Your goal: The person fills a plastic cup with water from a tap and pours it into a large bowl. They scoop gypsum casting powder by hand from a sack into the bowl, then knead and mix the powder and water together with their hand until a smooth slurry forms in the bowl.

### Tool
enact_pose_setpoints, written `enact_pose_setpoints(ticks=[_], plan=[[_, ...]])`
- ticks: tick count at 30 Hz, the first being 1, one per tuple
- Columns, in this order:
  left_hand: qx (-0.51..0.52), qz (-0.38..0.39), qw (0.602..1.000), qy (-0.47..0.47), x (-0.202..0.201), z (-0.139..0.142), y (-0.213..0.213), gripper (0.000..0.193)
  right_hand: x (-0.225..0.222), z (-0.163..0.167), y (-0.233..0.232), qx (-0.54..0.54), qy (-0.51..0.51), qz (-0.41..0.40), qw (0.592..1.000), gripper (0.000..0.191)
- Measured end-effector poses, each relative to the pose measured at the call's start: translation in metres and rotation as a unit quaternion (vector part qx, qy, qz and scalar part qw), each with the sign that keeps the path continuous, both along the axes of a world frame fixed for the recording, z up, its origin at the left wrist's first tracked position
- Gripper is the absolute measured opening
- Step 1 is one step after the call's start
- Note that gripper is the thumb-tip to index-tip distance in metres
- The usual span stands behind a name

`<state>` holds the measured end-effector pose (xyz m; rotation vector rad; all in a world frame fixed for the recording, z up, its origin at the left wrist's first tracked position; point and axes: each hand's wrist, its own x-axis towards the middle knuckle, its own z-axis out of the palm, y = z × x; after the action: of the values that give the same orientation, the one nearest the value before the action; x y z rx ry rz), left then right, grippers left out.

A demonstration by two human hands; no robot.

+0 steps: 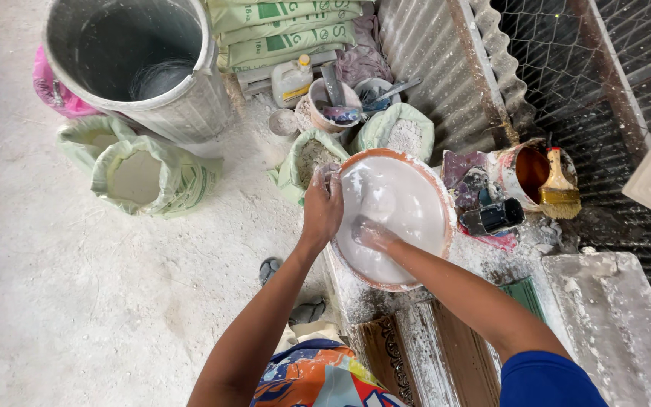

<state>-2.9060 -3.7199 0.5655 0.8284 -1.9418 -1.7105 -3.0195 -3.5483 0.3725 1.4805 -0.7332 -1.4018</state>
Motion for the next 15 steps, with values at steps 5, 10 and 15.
enact_pose_setpoints(ticks=[5,10,15], plan=[[-0.051,-0.016,0.998,-0.025,-0.001,-0.003,0.000,0.031,0.019,0.003,0.014,0.042,-0.680,-0.448,0.580,0.053],[-0.060,-0.004,0.998,0.016,-0.003,-0.008,0.002,0.033,0.031,0.048,0.019,-0.003,-0.677,-0.537,0.503,0.059],[-0.069,-0.019,0.997,0.031,-0.001,-0.012,0.001,0.032,0.022,0.083,0.024,0.030,-0.632,-0.613,0.474,0.067]])
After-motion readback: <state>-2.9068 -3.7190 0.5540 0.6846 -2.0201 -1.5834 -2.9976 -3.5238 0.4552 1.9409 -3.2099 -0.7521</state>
